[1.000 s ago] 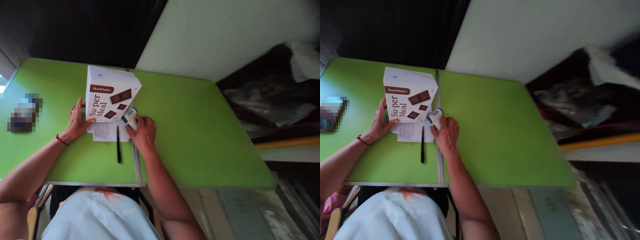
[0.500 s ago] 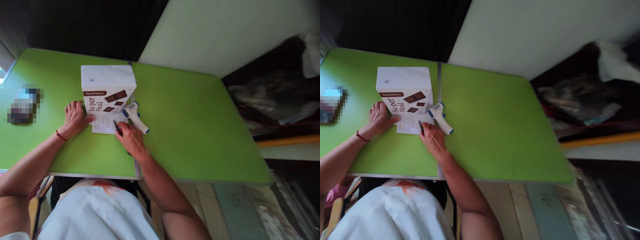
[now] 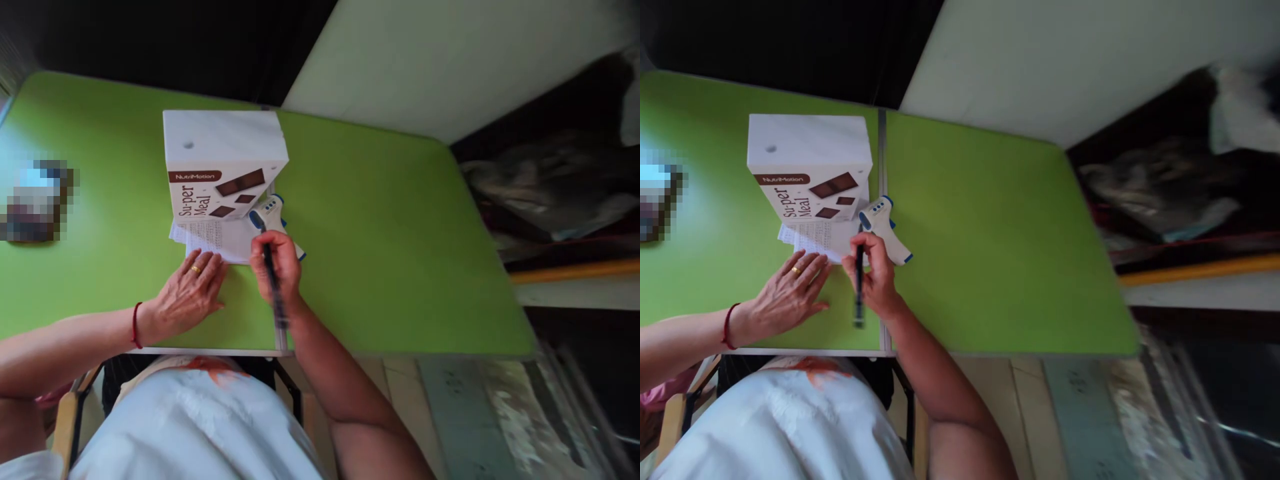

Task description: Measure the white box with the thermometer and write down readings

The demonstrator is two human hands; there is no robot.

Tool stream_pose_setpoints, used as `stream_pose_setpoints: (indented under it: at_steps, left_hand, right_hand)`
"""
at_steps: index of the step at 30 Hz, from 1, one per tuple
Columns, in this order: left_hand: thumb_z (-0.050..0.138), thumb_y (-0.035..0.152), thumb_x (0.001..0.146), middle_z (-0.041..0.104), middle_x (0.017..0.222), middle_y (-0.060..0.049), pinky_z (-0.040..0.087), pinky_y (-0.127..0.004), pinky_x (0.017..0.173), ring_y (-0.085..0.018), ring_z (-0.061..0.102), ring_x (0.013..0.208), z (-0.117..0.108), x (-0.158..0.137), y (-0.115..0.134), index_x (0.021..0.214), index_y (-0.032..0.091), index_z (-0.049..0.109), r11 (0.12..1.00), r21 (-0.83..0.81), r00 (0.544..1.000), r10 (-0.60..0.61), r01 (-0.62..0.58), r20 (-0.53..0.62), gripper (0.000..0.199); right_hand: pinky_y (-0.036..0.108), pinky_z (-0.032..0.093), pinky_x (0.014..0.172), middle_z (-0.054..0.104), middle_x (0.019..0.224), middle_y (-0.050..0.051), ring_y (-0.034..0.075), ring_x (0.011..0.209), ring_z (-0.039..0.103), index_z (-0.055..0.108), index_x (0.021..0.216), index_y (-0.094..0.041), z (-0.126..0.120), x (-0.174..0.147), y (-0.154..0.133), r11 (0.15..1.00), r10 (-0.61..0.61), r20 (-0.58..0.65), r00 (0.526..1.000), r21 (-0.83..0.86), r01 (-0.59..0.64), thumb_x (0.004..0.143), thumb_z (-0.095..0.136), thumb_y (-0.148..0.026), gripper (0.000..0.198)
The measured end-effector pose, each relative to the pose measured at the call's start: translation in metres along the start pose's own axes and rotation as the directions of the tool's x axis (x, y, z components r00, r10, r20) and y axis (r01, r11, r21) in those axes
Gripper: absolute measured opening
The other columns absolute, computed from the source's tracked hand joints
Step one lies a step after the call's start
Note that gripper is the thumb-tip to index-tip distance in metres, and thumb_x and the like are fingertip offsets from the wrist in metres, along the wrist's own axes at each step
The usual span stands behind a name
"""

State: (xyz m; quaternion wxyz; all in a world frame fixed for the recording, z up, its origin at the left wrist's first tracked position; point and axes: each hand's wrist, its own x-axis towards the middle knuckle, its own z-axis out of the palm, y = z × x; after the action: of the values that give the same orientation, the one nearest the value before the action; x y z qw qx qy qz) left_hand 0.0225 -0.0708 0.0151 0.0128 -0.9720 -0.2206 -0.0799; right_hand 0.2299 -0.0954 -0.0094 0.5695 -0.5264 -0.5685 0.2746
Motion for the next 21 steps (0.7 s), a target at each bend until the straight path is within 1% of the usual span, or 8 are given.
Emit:
stream_pose_setpoints:
  at_steps: [3, 6, 8, 10, 12, 14, 17, 21]
  left_hand:
    - [0.074, 0.043, 0.095, 0.065, 0.137, -0.032, 0.042, -0.059, 0.122, -0.041, 0.062, 0.132, 0.000, -0.004, 0.005, 0.141, -0.008, 0.058, 0.999, 0.033, 0.999, -0.004, 0.003, 0.035, 0.071]
    - [0.075, 0.048, 0.094, 0.062, 0.140, -0.032, 0.048, -0.055, 0.117, -0.042, 0.060, 0.133, -0.003, -0.005, 0.005, 0.138, -0.008, 0.060, 1.000, 0.012, 0.998, 0.014, -0.015, 0.055, 0.073]
    - [0.072, 0.048, 0.095, 0.065, 0.135, -0.030, 0.053, -0.052, 0.111, -0.041, 0.063, 0.128, -0.005, -0.004, 0.001, 0.133, -0.005, 0.064, 0.999, -0.030, 0.998, 0.028, -0.027, 0.057, 0.065]
    - [0.063, 0.042, 0.102, 0.068, 0.126, -0.026, 0.059, -0.049, 0.102, -0.036, 0.067, 0.116, -0.005, 0.000, -0.010, 0.129, -0.001, 0.066, 0.996, -0.087, 0.998, -0.005, 0.009, 0.055, 0.051]
    - [0.048, 0.032, 0.107, 0.067, 0.123, -0.026, 0.063, -0.045, 0.089, -0.032, 0.069, 0.106, -0.004, 0.004, -0.027, 0.130, 0.001, 0.064, 0.983, -0.133, 0.991, -0.125, 0.129, 0.039, 0.041]
    - [0.037, 0.025, 0.108, 0.065, 0.125, -0.027, 0.063, -0.047, 0.086, -0.032, 0.069, 0.105, -0.001, 0.008, -0.046, 0.132, 0.001, 0.060, 0.961, -0.167, 0.973, -0.228, 0.219, -0.032, 0.040]
    - [0.035, 0.018, 0.106, 0.060, 0.132, -0.026, 0.063, -0.044, 0.084, -0.030, 0.070, 0.104, 0.005, 0.013, -0.068, 0.133, 0.005, 0.058, 0.931, -0.252, 0.955, -0.289, 0.265, -0.064, 0.038]
    - [0.044, 0.017, 0.102, 0.050, 0.150, -0.028, 0.061, -0.045, 0.092, -0.029, 0.069, 0.112, 0.012, 0.015, -0.080, 0.141, 0.007, 0.053, 0.941, -0.245, 0.959, -0.266, 0.235, -0.103, 0.042]
  right_hand:
    - [0.033, 0.057, 0.069, 0.063, 0.078, -0.001, 0.017, 0.071, 0.061, 0.069, 0.111, -0.028, 0.006, -0.004, -0.005, 0.999, -0.031, -0.026, 0.999, 0.014, 0.032, 0.104, 0.050, -0.047, 0.028]
    - [0.034, 0.059, 0.072, 0.069, 0.082, 0.000, 0.018, 0.075, 0.066, 0.071, 0.120, -0.028, 0.011, -0.004, -0.005, 1.000, -0.015, 0.014, 1.000, 0.004, 0.015, 0.104, 0.048, -0.044, 0.032]
    - [0.033, 0.060, 0.074, 0.072, 0.085, 0.001, 0.017, 0.077, 0.068, 0.072, 0.117, -0.028, 0.016, -0.002, 0.000, 1.000, 0.009, 0.007, 1.000, -0.019, -0.009, 0.103, 0.050, -0.042, 0.030]
    - [0.032, 0.060, 0.074, 0.073, 0.089, 0.002, 0.017, 0.078, 0.068, 0.072, 0.110, -0.027, 0.020, 0.000, 0.008, 0.999, 0.039, -0.017, 0.999, -0.036, -0.039, 0.101, 0.054, -0.041, 0.025]
    - [0.030, 0.059, 0.071, 0.074, 0.091, 0.002, 0.016, 0.076, 0.068, 0.070, 0.104, -0.026, 0.023, 0.001, 0.015, 0.997, 0.068, -0.049, 0.996, -0.043, -0.071, 0.098, 0.058, -0.041, 0.021]
    - [0.029, 0.058, 0.069, 0.073, 0.089, 0.001, 0.015, 0.075, 0.067, 0.069, 0.101, -0.026, 0.024, 0.001, 0.019, 0.996, 0.081, -0.061, 0.995, -0.040, -0.083, 0.096, 0.061, -0.040, 0.018]
    - [0.029, 0.058, 0.068, 0.072, 0.085, 0.000, 0.015, 0.073, 0.067, 0.069, 0.101, -0.026, 0.023, 0.000, 0.018, 0.996, 0.078, -0.043, 0.996, -0.041, -0.080, 0.095, 0.061, -0.037, 0.015]
    - [0.028, 0.057, 0.066, 0.071, 0.084, 0.000, 0.014, 0.071, 0.066, 0.069, 0.100, -0.026, 0.021, 0.001, 0.014, 0.994, 0.093, -0.026, 0.995, -0.046, -0.095, 0.095, 0.062, -0.037, 0.014]
